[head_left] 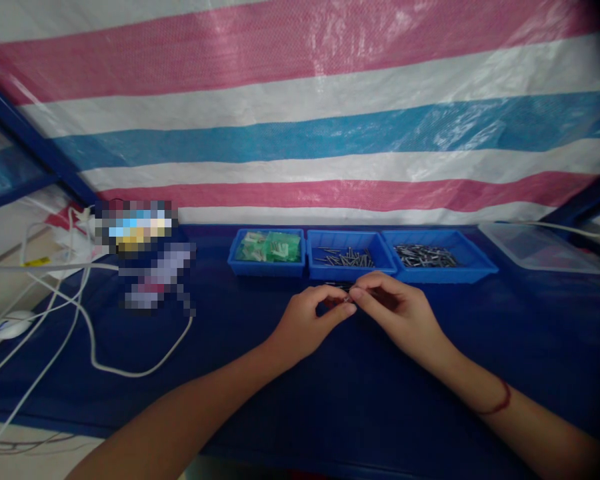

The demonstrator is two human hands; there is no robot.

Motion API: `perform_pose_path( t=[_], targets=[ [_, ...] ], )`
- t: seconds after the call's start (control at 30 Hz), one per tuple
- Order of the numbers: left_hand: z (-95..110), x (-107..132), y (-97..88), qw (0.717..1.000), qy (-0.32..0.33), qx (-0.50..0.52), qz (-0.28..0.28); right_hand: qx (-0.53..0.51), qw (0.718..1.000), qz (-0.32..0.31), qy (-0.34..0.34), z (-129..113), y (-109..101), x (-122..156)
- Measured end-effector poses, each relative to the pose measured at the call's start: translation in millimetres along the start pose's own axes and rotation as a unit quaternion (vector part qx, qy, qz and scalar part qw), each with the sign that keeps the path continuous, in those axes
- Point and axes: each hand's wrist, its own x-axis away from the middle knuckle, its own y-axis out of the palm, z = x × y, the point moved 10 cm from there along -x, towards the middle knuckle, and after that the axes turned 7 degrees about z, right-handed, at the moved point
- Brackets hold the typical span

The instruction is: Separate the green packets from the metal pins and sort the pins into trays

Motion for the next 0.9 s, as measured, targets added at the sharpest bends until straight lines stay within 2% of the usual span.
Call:
perform_pose_path(
  t=[0.13, 0.27, 0.37, 0.43, 0.5, 0.57, 0.67, 0.77, 0.9],
  targets=[
    [0, -1, -1.3, 1.0, -0.004, 0.012, 0.011, 0.006, 1.0, -0.009, -0.019, -6, 1, 1],
    [5, -3, -15.1, 0.998, 0.007, 0.003, 0.067, 0.041, 0.998, -0.032, -0.042, -11, 6, 1],
    [7, -5, -21.1, 0.996, 0.031, -0.032, 0.075, 0.091, 0.992, -0.04, -0.073, -14, 1, -6],
    [8, -6, -20.3, 0.994, 0.059, -0.074, 0.058, 0.128, 0.988, 0.006, -0.085, -13, -21, -16],
    [8, -6, -16.2, 0.985, 0.095, -0.138, 0.032, 0.175, 0.977, 0.096, -0.069, -6, -58, -27],
    [7, -5, -10.1, 0.969, 0.125, -0.213, 0.008, 0.24, 0.955, 0.172, -0.036, 6, -95, -35],
    [4, -4, -2.3, 0.944, 0.144, -0.296, -0.015, 0.301, 0.929, 0.211, -0.033, 17, -127, -44],
    [2, -3, 1.9, 0.93, 0.141, -0.339, -0.025, 0.354, 0.913, 0.197, -0.058, 22, -128, -50],
    [-2, -5, 6.0, 0.924, 0.139, -0.354, -0.045, 0.394, 0.9, 0.158, -0.1, 13, -104, -49]
  ],
)
